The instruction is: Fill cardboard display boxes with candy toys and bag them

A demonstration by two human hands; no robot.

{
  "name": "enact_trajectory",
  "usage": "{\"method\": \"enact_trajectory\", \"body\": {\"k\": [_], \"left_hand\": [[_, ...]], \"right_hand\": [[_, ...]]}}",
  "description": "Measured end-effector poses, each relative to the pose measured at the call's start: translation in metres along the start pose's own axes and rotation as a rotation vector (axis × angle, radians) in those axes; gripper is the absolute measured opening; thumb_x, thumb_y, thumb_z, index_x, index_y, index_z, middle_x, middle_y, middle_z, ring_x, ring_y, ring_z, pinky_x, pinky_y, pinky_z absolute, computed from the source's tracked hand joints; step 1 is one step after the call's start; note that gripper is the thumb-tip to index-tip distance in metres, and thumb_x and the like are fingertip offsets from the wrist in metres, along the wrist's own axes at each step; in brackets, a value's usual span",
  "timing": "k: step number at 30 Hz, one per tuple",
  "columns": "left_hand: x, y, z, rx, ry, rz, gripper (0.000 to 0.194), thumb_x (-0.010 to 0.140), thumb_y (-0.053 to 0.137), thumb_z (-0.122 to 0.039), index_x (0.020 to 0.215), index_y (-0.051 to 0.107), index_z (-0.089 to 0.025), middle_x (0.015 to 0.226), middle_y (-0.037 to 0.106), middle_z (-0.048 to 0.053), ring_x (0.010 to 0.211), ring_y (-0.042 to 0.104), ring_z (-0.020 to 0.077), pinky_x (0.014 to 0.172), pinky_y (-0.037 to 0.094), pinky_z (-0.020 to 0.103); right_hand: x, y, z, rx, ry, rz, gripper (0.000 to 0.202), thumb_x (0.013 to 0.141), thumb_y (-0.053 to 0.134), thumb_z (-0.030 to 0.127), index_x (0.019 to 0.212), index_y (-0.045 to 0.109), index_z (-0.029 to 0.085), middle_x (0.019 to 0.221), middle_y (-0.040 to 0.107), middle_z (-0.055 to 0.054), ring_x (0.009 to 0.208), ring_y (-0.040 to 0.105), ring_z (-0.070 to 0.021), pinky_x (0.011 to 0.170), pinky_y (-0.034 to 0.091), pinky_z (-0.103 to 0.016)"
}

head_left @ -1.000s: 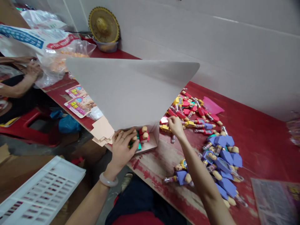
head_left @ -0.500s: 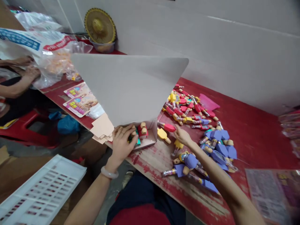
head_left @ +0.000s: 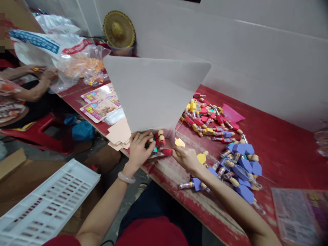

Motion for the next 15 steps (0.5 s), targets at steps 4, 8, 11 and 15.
{"method": "enact_trajectory", "body": {"k": [4,8,11,15], "left_hand": [[-0.001,0.001,-0.001,-0.006,0.007,0.007,0.019,0.092,0.062,-0.032,0.106,0.073,-0.026,0.124,0.074,0.004,0.111,0.067,0.0252,0.110,0.037,0.050],[-0.002,0.001,0.000,0.026,0.024,-0.027,0.019,0.093,0.062,-0.034,0.105,0.072,-0.025,0.123,0.075,0.004,0.110,0.068,0.0253,0.109,0.038,0.049],[-0.002,0.002,0.001,0.045,0.033,-0.027,0.019,0.093,0.061,-0.035,0.106,0.071,-0.025,0.124,0.074,0.004,0.111,0.068,0.0258,0.109,0.037,0.049],[-0.001,0.001,0.000,0.042,0.045,-0.045,0.017,0.092,0.063,-0.033,0.104,0.072,-0.025,0.123,0.075,0.004,0.109,0.069,0.0260,0.108,0.038,0.050]], "right_hand": [[0.022,-0.010,-0.007,-0.195,0.094,-0.037,0.032,0.100,0.047,0.031,0.086,0.072,0.018,0.086,0.077,-0.009,0.073,0.069,-0.0168,0.057,0.028,-0.024],[0.043,-0.012,0.000,-0.245,0.057,0.035,0.033,0.101,0.045,0.031,0.090,0.072,0.017,0.092,0.078,-0.010,0.079,0.070,-0.0178,0.058,0.029,-0.025],[0.054,-0.008,0.007,-0.252,0.030,0.092,0.034,0.102,0.044,0.032,0.091,0.072,0.016,0.094,0.078,-0.010,0.079,0.070,-0.0179,0.057,0.030,-0.025],[0.060,-0.011,0.004,-0.248,0.081,0.075,0.034,0.103,0.043,0.031,0.090,0.072,0.017,0.094,0.078,-0.009,0.078,0.070,-0.0173,0.059,0.033,-0.023]]}}
Point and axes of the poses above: each hand's wrist, its own x-axis towards the middle knuckle, its own y-axis out of the palm, z = x × y, the point moved 8 cm from there along x, towards the middle knuckle
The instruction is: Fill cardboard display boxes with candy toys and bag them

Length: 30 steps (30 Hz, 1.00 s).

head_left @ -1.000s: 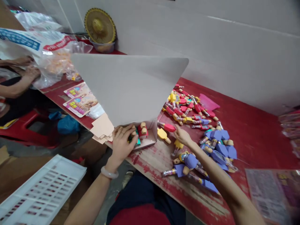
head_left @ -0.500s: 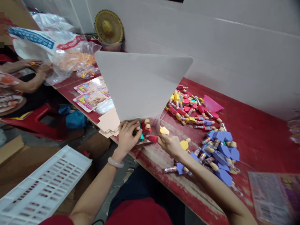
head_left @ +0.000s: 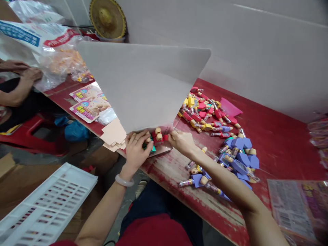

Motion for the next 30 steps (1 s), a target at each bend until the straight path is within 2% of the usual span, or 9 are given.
{"method": "enact_trajectory", "body": {"k": [8,15,18,21,24,25,27,28,30], "left_hand": [[0.000,0.000,-0.002,0.028,0.008,0.025,0.016,0.093,0.063,-0.033,0.105,0.070,-0.027,0.125,0.074,0.004,0.113,0.069,0.0252,0.108,0.038,0.049],[0.001,0.002,-0.001,0.037,0.030,0.046,0.016,0.093,0.063,-0.033,0.108,0.069,-0.027,0.126,0.073,0.004,0.114,0.068,0.0256,0.107,0.040,0.050],[0.002,0.001,-0.005,0.054,0.099,0.014,0.016,0.092,0.066,-0.031,0.107,0.068,-0.027,0.124,0.074,0.006,0.109,0.069,0.0268,0.106,0.042,0.052],[0.004,0.001,-0.006,0.076,0.139,-0.008,0.015,0.092,0.067,-0.031,0.107,0.067,-0.026,0.121,0.075,0.009,0.105,0.070,0.0291,0.104,0.042,0.055],[0.006,0.002,-0.005,0.089,0.143,-0.003,0.014,0.093,0.066,-0.032,0.105,0.067,-0.027,0.119,0.075,0.009,0.104,0.070,0.0302,0.103,0.042,0.057],[0.006,0.003,-0.005,0.088,0.142,-0.001,0.013,0.093,0.066,-0.032,0.105,0.067,-0.027,0.119,0.075,0.009,0.105,0.070,0.0303,0.102,0.042,0.057],[0.005,0.003,-0.004,0.076,0.139,-0.011,0.013,0.093,0.066,-0.032,0.105,0.067,-0.028,0.119,0.075,0.009,0.105,0.070,0.0304,0.103,0.042,0.057],[0.005,0.003,-0.004,0.067,0.134,-0.017,0.014,0.092,0.066,-0.032,0.105,0.068,-0.028,0.118,0.075,0.008,0.105,0.070,0.0303,0.103,0.042,0.057],[0.005,0.003,-0.002,0.051,0.114,-0.024,0.014,0.092,0.066,-0.032,0.105,0.069,-0.028,0.118,0.075,0.008,0.105,0.069,0.0302,0.104,0.041,0.056]], "right_hand": [[0.017,0.002,0.001,-0.037,-0.028,0.112,0.034,0.102,0.044,0.032,0.102,0.074,0.016,0.102,0.077,-0.013,0.090,0.073,-0.0245,0.067,0.044,-0.027],[0.051,-0.001,0.014,0.016,-0.142,0.152,0.029,0.098,0.049,0.024,0.098,0.076,0.014,0.097,0.077,-0.018,0.097,0.073,-0.0284,0.082,0.050,-0.033],[0.057,0.008,0.018,0.096,-0.077,0.134,0.029,0.100,0.047,0.022,0.103,0.074,0.013,0.103,0.076,-0.019,0.101,0.072,-0.0274,0.085,0.050,-0.033],[0.044,0.021,0.004,0.267,0.047,0.044,0.031,0.102,0.050,0.034,0.118,0.067,0.014,0.110,0.075,-0.015,0.102,0.072,-0.0262,0.085,0.051,-0.032],[-0.001,0.029,-0.043,0.444,0.151,-0.128,0.042,0.103,0.050,0.039,0.140,0.051,0.021,0.119,0.074,-0.007,0.103,0.071,-0.0201,0.086,0.051,-0.027],[-0.022,0.031,-0.069,0.432,0.213,-0.172,0.042,0.104,0.048,0.034,0.144,0.048,0.022,0.121,0.073,-0.006,0.104,0.070,-0.0182,0.087,0.051,-0.026],[-0.071,0.033,-0.136,0.211,0.438,-0.177,0.038,0.100,0.046,0.018,0.136,0.057,0.018,0.125,0.070,-0.011,0.111,0.067,-0.0187,0.093,0.048,-0.027],[-0.096,0.033,-0.171,0.051,0.559,-0.130,0.037,0.097,0.047,0.014,0.131,0.062,0.017,0.127,0.068,-0.014,0.118,0.063,-0.0207,0.097,0.046,-0.028],[-0.137,0.030,-0.229,-0.046,0.679,-0.094,0.033,0.090,0.051,0.009,0.120,0.067,0.005,0.129,0.063,-0.030,0.125,0.057,-0.0349,0.097,0.045,-0.042]]}}
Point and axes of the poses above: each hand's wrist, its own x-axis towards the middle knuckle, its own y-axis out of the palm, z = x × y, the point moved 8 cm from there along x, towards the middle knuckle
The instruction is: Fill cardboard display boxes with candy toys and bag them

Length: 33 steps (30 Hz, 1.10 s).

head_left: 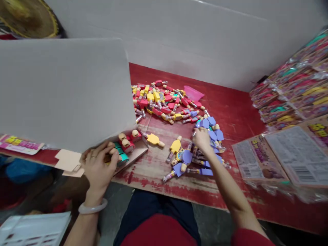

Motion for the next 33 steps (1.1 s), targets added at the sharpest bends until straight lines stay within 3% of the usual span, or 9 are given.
{"method": "enact_trajectory", "body": {"k": [3,7,10,12,15,18,26,30,33], "left_hand": [[-0.002,0.001,0.003,-0.019,-0.050,0.005,0.014,0.090,0.066,-0.033,0.103,0.070,-0.027,0.118,0.075,0.008,0.106,0.069,0.0294,0.106,0.039,0.054],[-0.003,0.002,0.002,-0.030,-0.098,0.025,0.014,0.091,0.063,-0.035,0.099,0.071,-0.026,0.118,0.076,0.005,0.109,0.068,0.0269,0.107,0.039,0.050],[-0.003,0.002,0.001,-0.024,-0.139,0.042,0.016,0.091,0.062,-0.035,0.100,0.071,-0.026,0.120,0.075,0.005,0.112,0.067,0.0261,0.109,0.037,0.049],[-0.002,0.001,0.001,-0.011,-0.161,0.046,0.016,0.092,0.061,-0.035,0.100,0.071,-0.025,0.120,0.075,0.005,0.113,0.068,0.0256,0.109,0.037,0.049],[-0.002,-0.001,-0.001,-0.008,-0.163,0.040,0.016,0.093,0.060,-0.035,0.100,0.071,-0.025,0.120,0.076,0.005,0.112,0.068,0.0250,0.109,0.038,0.048],[-0.003,-0.002,-0.003,-0.027,-0.140,0.030,0.015,0.093,0.061,-0.034,0.100,0.071,-0.024,0.120,0.076,0.005,0.112,0.068,0.0246,0.109,0.038,0.048],[-0.004,-0.003,-0.005,-0.034,-0.117,-0.002,0.013,0.091,0.064,-0.031,0.100,0.071,-0.024,0.119,0.076,0.004,0.111,0.069,0.0247,0.109,0.037,0.048],[-0.005,-0.004,-0.004,-0.023,-0.076,-0.013,0.014,0.092,0.064,-0.031,0.102,0.070,-0.024,0.120,0.076,0.005,0.111,0.069,0.0254,0.109,0.038,0.048],[-0.006,-0.004,-0.003,-0.003,-0.037,-0.022,0.015,0.092,0.066,-0.031,0.104,0.070,-0.024,0.120,0.076,0.005,0.110,0.069,0.0262,0.107,0.039,0.049]], "right_hand": [[0.001,0.002,-0.059,-0.058,0.011,0.066,0.022,0.085,0.053,0.004,0.097,0.071,0.007,0.120,0.065,-0.033,0.123,0.056,-0.0432,0.092,0.043,-0.052],[-0.010,-0.017,-0.057,0.022,-0.057,-0.064,0.011,0.088,0.057,0.020,0.094,0.064,0.015,0.098,0.070,-0.024,0.111,0.062,-0.0399,0.089,0.045,-0.053],[-0.040,-0.055,-0.015,0.415,0.016,-0.417,0.034,0.087,0.062,0.046,0.107,0.055,0.019,0.097,0.066,-0.017,0.095,0.065,-0.0339,0.083,0.051,-0.048],[-0.065,-0.063,0.043,0.745,-0.093,-0.534,0.035,0.090,0.057,0.051,0.108,0.050,0.022,0.106,0.063,-0.015,0.098,0.064,-0.0283,0.090,0.051,-0.044],[-0.084,-0.034,0.145,0.994,-0.215,-0.365,0.028,0.095,0.049,0.050,0.102,0.049,0.023,0.101,0.063,-0.013,0.096,0.064,-0.0251,0.090,0.053,-0.040],[-0.087,0.007,0.209,1.056,-0.267,-0.230,0.028,0.097,0.045,0.048,0.107,0.047,0.022,0.101,0.065,-0.014,0.095,0.065,-0.0246,0.090,0.053,-0.040],[-0.080,0.042,0.242,0.916,-0.415,-0.305,0.027,0.101,0.045,0.048,0.106,0.048,0.022,0.089,0.063,-0.007,0.079,0.063,-0.0225,0.072,0.055,-0.037],[-0.089,0.048,0.275,0.813,-0.476,-0.237,0.028,0.100,0.046,0.043,0.112,0.048,0.018,0.115,0.058,-0.018,0.100,0.063,-0.0275,0.078,0.056,-0.043],[-0.096,0.043,0.271,0.845,-0.553,-0.189,0.038,0.097,0.054,0.044,0.122,0.045,0.016,0.127,0.052,-0.020,0.113,0.059,-0.0291,0.088,0.055,-0.046]]}}
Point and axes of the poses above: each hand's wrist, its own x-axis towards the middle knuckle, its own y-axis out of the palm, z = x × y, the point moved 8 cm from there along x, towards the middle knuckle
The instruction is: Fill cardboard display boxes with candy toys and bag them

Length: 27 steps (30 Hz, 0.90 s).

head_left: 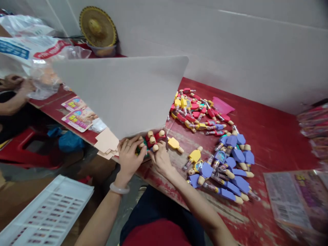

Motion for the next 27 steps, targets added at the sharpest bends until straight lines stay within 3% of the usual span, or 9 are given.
{"method": "enact_trajectory", "body": {"k": [3,6,8,11,14,18,22,24,27], "left_hand": [[0.000,0.000,0.000,0.022,0.022,-0.019,0.014,0.091,0.067,-0.031,0.103,0.070,-0.023,0.120,0.076,0.006,0.108,0.069,0.0275,0.106,0.040,0.050],[0.000,-0.001,0.000,0.022,0.040,-0.035,0.013,0.091,0.068,-0.029,0.102,0.069,-0.023,0.119,0.076,0.007,0.107,0.069,0.0273,0.105,0.041,0.049],[0.001,-0.001,0.000,0.021,0.045,-0.037,0.012,0.091,0.068,-0.028,0.103,0.068,-0.023,0.118,0.076,0.007,0.106,0.070,0.0269,0.104,0.041,0.049],[0.001,-0.001,-0.001,0.024,0.046,-0.022,0.013,0.091,0.068,-0.027,0.104,0.068,-0.023,0.117,0.076,0.008,0.106,0.070,0.0270,0.104,0.041,0.050],[0.001,-0.001,-0.002,0.022,0.049,-0.004,0.012,0.092,0.067,-0.025,0.104,0.067,-0.023,0.119,0.075,0.009,0.106,0.070,0.0265,0.105,0.041,0.051],[0.001,-0.003,-0.003,0.019,0.040,-0.013,0.012,0.092,0.066,-0.025,0.104,0.067,-0.024,0.119,0.075,0.008,0.107,0.070,0.0257,0.105,0.041,0.051],[0.000,-0.002,-0.002,0.027,0.043,-0.023,0.012,0.092,0.067,-0.027,0.103,0.068,-0.024,0.118,0.076,0.007,0.106,0.070,0.0258,0.104,0.041,0.050],[0.000,-0.001,-0.001,0.022,0.043,-0.032,0.012,0.092,0.066,-0.027,0.103,0.068,-0.024,0.117,0.076,0.006,0.106,0.070,0.0260,0.104,0.041,0.050],[0.000,0.000,0.000,0.021,0.040,-0.043,0.013,0.092,0.066,-0.029,0.103,0.069,-0.023,0.117,0.076,0.006,0.105,0.070,0.0262,0.104,0.041,0.050]], "right_hand": [[0.011,-0.044,-0.026,0.051,-0.038,-0.063,0.040,0.097,0.054,0.042,0.128,0.043,0.019,0.124,0.055,-0.016,0.112,0.058,-0.0264,0.095,0.052,-0.044],[0.058,-0.102,-0.098,-0.079,0.105,-0.212,0.030,0.099,0.043,0.036,0.121,0.047,0.017,0.114,0.059,-0.016,0.104,0.058,-0.0266,0.094,0.049,-0.044],[0.105,-0.123,-0.155,-0.249,0.270,-0.158,0.033,0.096,0.046,0.032,0.121,0.049,0.011,0.117,0.060,-0.021,0.111,0.056,-0.0301,0.100,0.045,-0.045],[0.167,-0.119,-0.222,-0.515,0.399,0.120,0.052,0.089,0.061,0.035,0.130,0.047,0.007,0.132,0.055,-0.026,0.128,0.047,-0.0364,0.109,0.034,-0.049],[0.187,-0.097,-0.255,-0.668,0.448,0.344,0.064,0.086,0.067,0.039,0.138,0.043,0.009,0.138,0.052,-0.025,0.132,0.046,-0.0387,0.113,0.027,-0.055],[0.161,-0.080,-0.247,-0.825,0.383,0.304,0.051,0.095,0.049,0.026,0.140,0.042,0.002,0.132,0.053,-0.032,0.119,0.054,-0.0399,0.100,0.039,-0.051],[0.099,-0.072,-0.218,-0.886,0.261,0.398,0.040,0.094,0.039,0.011,0.130,0.054,0.003,0.133,0.052,-0.033,0.116,0.056,-0.0376,0.094,0.043,-0.046],[0.064,-0.075,-0.208,-0.840,0.287,0.470,0.036,0.095,0.039,0.011,0.126,0.057,0.008,0.134,0.054,-0.028,0.112,0.060,-0.0322,0.090,0.046,-0.040],[0.023,-0.083,-0.198,-0.760,0.354,0.532,0.030,0.099,0.046,0.023,0.124,0.057,0.011,0.129,0.059,-0.023,0.108,0.064,-0.0294,0.086,0.049,-0.036]]}}
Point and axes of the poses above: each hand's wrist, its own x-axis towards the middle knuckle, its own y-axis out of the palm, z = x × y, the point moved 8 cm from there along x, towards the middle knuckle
